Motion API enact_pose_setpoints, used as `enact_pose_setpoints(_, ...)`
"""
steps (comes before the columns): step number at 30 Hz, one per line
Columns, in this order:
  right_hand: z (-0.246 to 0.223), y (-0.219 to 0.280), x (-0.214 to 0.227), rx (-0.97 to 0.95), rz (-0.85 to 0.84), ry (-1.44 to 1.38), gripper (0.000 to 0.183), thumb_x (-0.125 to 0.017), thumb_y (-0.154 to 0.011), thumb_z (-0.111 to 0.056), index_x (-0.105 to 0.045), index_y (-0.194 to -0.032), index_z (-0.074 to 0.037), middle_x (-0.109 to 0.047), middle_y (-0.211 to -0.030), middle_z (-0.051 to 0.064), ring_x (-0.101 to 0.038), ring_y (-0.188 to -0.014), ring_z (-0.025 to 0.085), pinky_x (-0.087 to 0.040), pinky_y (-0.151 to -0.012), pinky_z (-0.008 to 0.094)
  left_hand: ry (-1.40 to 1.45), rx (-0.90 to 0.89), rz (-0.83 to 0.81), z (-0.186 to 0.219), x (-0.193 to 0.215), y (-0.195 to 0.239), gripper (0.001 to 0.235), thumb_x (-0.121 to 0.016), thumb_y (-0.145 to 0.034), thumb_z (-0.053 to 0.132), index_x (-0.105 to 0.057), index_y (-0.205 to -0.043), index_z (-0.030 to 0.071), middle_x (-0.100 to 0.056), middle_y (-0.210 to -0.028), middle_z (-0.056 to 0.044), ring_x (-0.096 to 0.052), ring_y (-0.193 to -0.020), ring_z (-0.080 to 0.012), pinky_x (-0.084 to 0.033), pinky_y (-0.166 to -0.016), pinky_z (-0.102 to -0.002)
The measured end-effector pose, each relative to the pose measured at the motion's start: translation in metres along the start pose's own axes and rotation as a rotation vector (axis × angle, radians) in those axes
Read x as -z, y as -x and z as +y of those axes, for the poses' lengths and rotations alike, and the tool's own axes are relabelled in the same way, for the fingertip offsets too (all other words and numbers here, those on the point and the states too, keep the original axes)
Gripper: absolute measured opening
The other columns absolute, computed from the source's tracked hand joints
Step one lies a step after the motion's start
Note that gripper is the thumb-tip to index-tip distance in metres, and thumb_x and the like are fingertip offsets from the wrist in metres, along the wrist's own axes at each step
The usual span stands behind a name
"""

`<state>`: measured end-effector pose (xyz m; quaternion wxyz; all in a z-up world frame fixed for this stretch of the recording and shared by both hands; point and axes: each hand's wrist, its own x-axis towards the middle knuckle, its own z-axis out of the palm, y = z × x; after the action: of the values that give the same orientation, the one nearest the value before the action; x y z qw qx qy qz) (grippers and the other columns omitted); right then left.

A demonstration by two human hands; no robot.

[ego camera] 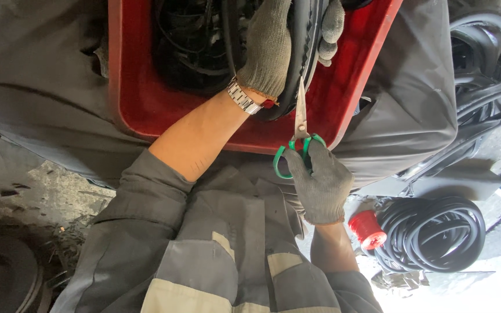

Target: The person trims the edge of a rubber seal using scissors, holding the seal over a red crate and moving along the length of the material while sitting on the floor.

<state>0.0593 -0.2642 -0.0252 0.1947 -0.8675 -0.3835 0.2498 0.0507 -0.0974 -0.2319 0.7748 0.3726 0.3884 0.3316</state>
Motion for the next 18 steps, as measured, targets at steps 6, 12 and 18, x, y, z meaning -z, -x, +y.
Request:
enact_pose_setpoints(6,0.003,0.003,0.0,0.07,0.126,0.003,0.024,-0.081,-0.088,-0.014,-0.071,-0.107,-0.002,-0.06,-0.072,0.01,-0.058,-0.06,0.017,-0.05,-0.06,0.03,0.157,-0.005,-0.036,0.034,-0.009,0.002,0.054,-0.042,-0.111,0.046,-0.065,-0.098,-0.002,-0.07,-0.073,-0.015,-0.07,-0.055,-0.021,-0.063,-0.048,-0.034)
enact_pose_setpoints(12,0.0,0.004,0.004,0.137,0.192,0.018,0.03,-0.078,-0.088,-0.012,-0.07,-0.113,0.002,-0.06,-0.071,0.008,-0.059,-0.059,0.017,-0.05,-0.059,0.031,0.425,0.069,-0.147,0.084,-0.02,0.011,0.054,-0.045,-0.111,0.045,-0.064,-0.099,-0.004,-0.07,-0.077,-0.017,-0.071,-0.058,-0.0244,-0.064,-0.052,-0.038)
enact_pose_setpoints(18,-0.002,0.004,0.003,0.14,0.157,0.046,0.028,-0.079,-0.091,-0.012,-0.07,-0.116,-0.004,-0.064,-0.082,0.009,-0.064,-0.069,0.021,-0.053,-0.066,0.032,0.353,0.068,-0.109,0.07,-0.015,0.007,0.053,-0.043,-0.111,0.045,-0.065,-0.099,-0.002,-0.071,-0.077,-0.015,-0.071,-0.059,-0.0221,-0.063,-0.053,-0.035)
